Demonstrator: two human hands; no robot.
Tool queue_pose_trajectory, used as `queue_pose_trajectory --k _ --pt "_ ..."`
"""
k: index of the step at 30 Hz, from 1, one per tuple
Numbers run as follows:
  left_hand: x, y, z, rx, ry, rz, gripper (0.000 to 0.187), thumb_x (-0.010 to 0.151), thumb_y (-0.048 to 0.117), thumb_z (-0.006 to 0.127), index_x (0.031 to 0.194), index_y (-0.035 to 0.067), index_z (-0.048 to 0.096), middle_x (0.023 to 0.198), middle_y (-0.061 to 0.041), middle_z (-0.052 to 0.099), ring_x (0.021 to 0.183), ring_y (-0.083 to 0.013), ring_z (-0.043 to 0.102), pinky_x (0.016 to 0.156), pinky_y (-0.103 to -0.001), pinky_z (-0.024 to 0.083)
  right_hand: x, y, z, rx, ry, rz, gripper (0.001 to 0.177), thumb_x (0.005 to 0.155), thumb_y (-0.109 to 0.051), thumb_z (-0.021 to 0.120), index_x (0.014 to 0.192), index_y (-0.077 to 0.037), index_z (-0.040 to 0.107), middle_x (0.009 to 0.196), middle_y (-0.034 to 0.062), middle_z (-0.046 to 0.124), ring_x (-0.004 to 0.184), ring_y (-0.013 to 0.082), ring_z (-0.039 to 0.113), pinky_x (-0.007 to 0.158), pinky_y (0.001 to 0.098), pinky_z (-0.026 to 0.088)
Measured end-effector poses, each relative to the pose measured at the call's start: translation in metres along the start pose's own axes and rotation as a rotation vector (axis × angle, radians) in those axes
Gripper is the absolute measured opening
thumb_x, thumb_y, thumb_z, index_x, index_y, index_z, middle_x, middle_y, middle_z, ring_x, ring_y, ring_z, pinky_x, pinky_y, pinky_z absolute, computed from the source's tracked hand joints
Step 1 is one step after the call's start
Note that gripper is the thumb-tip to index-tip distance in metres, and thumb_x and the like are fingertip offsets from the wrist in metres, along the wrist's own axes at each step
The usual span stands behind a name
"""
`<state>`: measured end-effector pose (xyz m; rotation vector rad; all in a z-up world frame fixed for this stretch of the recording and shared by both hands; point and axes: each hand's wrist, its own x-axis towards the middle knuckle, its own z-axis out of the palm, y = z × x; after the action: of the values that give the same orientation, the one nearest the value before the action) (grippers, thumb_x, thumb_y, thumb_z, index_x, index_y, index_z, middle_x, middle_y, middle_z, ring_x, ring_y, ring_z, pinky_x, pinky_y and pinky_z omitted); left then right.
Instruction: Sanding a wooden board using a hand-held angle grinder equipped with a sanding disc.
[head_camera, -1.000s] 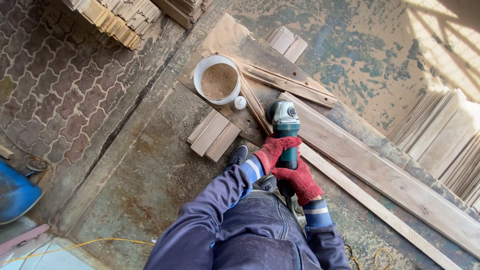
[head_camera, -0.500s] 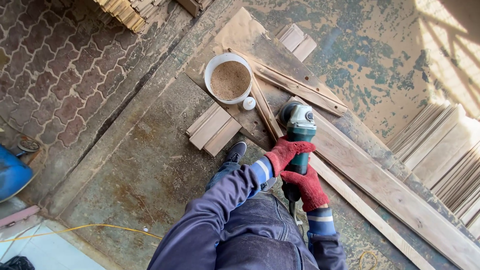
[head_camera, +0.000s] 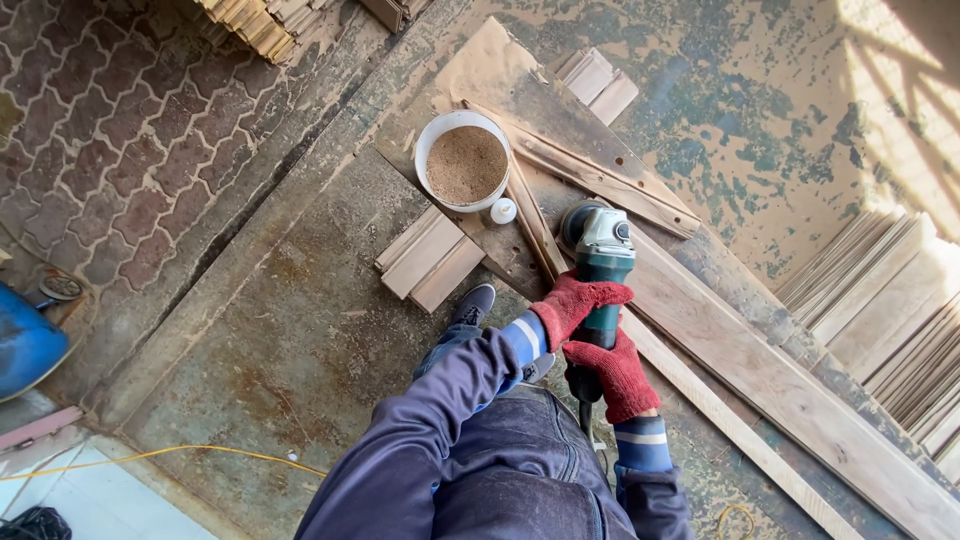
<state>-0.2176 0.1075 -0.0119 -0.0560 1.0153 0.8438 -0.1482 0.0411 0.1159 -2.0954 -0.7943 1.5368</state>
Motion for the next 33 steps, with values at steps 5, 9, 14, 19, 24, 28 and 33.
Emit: queue_pose_trajectory --k 5,9,14,19,24,28,33 --pt "0.001 -0.018 0.021 0.04 -0.015 -0.036 0.067 0.054 0.008 0.098 0.11 -0.006 0.062 0.073 -0.018 0.066 0.064 -0.0343 0.072 0.059 -0.047 0.065 -0.005 0.011 -0.013 -0.005 0.043 0.005 0.054 0.048 -0.022 0.099 0.092 -0.003 0.074 0.075 0.017 0.067 0.074 0.0287 0.067 0.072 0.0393 0.054" --pt "0.0 -0.033 0.037 0.282 -0.062 -0.064 0.065 0.05 0.014 0.097 0.106 -0.001 0.068 0.069 -0.015 0.067 0.065 -0.0304 0.073 0.062 -0.047 0.066 -0.018 0.019 -0.024 0.052 0.098 0.04 0.052 0.052 -0.021 0.096 0.095 -0.003 0.073 0.079 0.0165 0.067 0.078 0.028 0.065 0.074 0.0405 0.053" --pt "-0.022 -0.021 0.04 0.382 -0.066 -0.056 0.063 0.049 0.023 0.098 0.102 0.005 0.07 0.063 -0.007 0.064 0.061 -0.0186 0.068 0.064 -0.039 0.063 -0.016 0.022 -0.027 0.097 0.097 0.046 0.051 0.052 -0.018 0.097 0.094 -0.002 0.073 0.078 0.0169 0.067 0.075 0.0279 0.066 0.072 0.0409 0.055" --pt "0.002 -0.026 0.007 0.069 -0.048 -0.034 0.057 0.062 0.007 0.096 0.111 -0.001 0.067 0.074 -0.019 0.071 0.064 -0.0351 0.075 0.061 -0.048 0.066 0.017 0.034 -0.023 0.092 -0.012 0.01 0.056 0.049 -0.018 0.099 0.096 0.0 0.073 0.077 0.0194 0.066 0.073 0.0324 0.069 0.069 0.0434 0.058" --pt "-0.001 0.001 0.006 -0.001 0.014 0.033 0.055 0.061 0.002 0.094 0.109 -0.004 0.067 0.071 -0.023 0.069 0.061 -0.0379 0.074 0.055 -0.051 0.063 0.019 0.013 -0.015 0.057 -0.043 -0.042 0.054 0.05 -0.023 0.099 0.092 -0.003 0.074 0.076 0.0157 0.065 0.075 0.0276 0.065 0.072 0.0387 0.054" --pt "0.009 -0.01 0.018 -0.041 -0.042 -0.04 0.046 0.063 0.002 0.094 0.1 -0.001 0.068 0.068 -0.022 0.068 0.058 -0.0367 0.072 0.052 -0.05 0.063 0.026 0.029 -0.031 0.053 -0.009 -0.022 0.053 0.051 -0.025 0.1 0.093 -0.004 0.074 0.076 0.0159 0.067 0.075 0.0272 0.067 0.071 0.0382 0.055" --pt "0.01 -0.059 0.064 0.18 -0.126 -0.068 0.055 0.058 0.005 0.096 0.103 -0.002 0.066 0.066 -0.018 0.068 0.057 -0.0315 0.072 0.052 -0.048 0.063 -0.001 0.042 -0.062 0.162 0.13 0.049 0.054 0.053 -0.025 0.099 0.096 -0.005 0.073 0.079 0.0161 0.067 0.076 0.0273 0.066 0.073 0.0403 0.054"
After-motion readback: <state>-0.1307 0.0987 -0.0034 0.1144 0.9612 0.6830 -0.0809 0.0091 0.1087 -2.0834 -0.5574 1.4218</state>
